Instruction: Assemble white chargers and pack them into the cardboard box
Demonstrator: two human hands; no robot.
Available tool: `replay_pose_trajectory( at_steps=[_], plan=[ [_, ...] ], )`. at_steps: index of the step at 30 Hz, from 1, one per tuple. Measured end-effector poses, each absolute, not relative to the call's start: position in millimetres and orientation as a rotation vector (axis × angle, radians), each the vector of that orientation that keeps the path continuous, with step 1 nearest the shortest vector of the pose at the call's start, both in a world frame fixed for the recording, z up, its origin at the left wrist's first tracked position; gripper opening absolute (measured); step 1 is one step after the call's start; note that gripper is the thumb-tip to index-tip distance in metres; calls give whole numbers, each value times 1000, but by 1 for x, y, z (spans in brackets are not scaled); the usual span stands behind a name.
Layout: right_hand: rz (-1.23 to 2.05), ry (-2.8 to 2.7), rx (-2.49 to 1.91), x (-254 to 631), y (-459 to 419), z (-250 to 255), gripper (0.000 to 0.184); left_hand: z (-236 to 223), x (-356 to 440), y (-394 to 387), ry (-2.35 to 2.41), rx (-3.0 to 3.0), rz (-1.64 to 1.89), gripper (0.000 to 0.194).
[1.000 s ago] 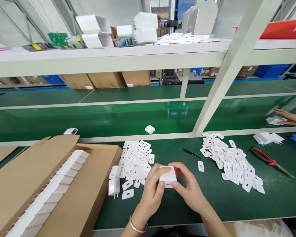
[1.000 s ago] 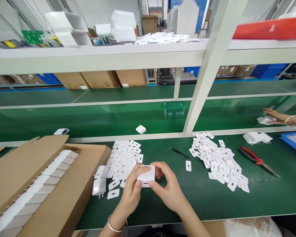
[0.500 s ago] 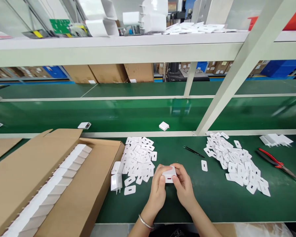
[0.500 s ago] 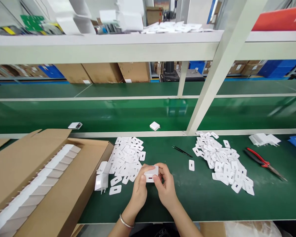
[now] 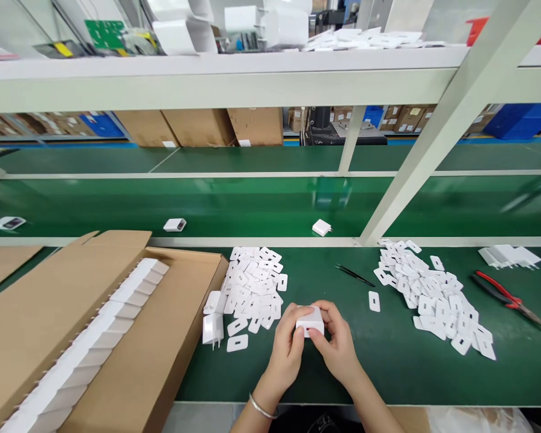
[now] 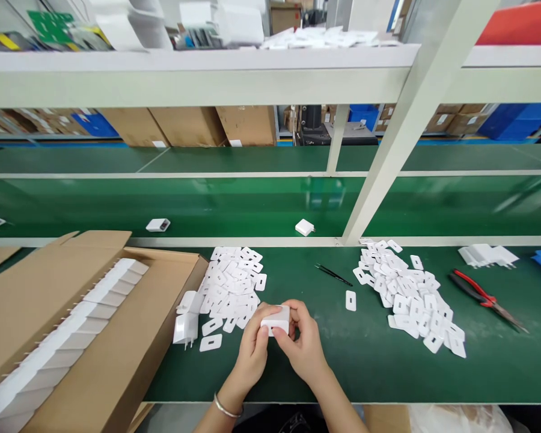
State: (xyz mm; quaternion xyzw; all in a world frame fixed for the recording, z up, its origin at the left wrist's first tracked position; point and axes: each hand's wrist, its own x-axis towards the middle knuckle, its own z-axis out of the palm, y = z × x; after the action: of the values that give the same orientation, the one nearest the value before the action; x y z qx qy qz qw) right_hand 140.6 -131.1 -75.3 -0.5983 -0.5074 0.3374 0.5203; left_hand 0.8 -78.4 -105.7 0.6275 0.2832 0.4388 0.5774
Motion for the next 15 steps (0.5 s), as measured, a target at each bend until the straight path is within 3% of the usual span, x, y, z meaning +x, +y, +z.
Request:
replay_pose_trajectory(
  at_steps=[5,9,12,15],
  plan=[
    [698,-1279,-1385,139,-129,-74,49,-103,5,-83,609,1054,903,63],
    [631,-1471,-1420,138,-128,-72,58,-92,0,-88,458,784,853,57],
    [656,-1559,-1404,145,-130,-75,60,-72,-34,-86,410,811,868,59],
    [470,-1374,-1426,162,-131,-85,54,-49,-96,-63,603,1043,1007,77]
  ],
)
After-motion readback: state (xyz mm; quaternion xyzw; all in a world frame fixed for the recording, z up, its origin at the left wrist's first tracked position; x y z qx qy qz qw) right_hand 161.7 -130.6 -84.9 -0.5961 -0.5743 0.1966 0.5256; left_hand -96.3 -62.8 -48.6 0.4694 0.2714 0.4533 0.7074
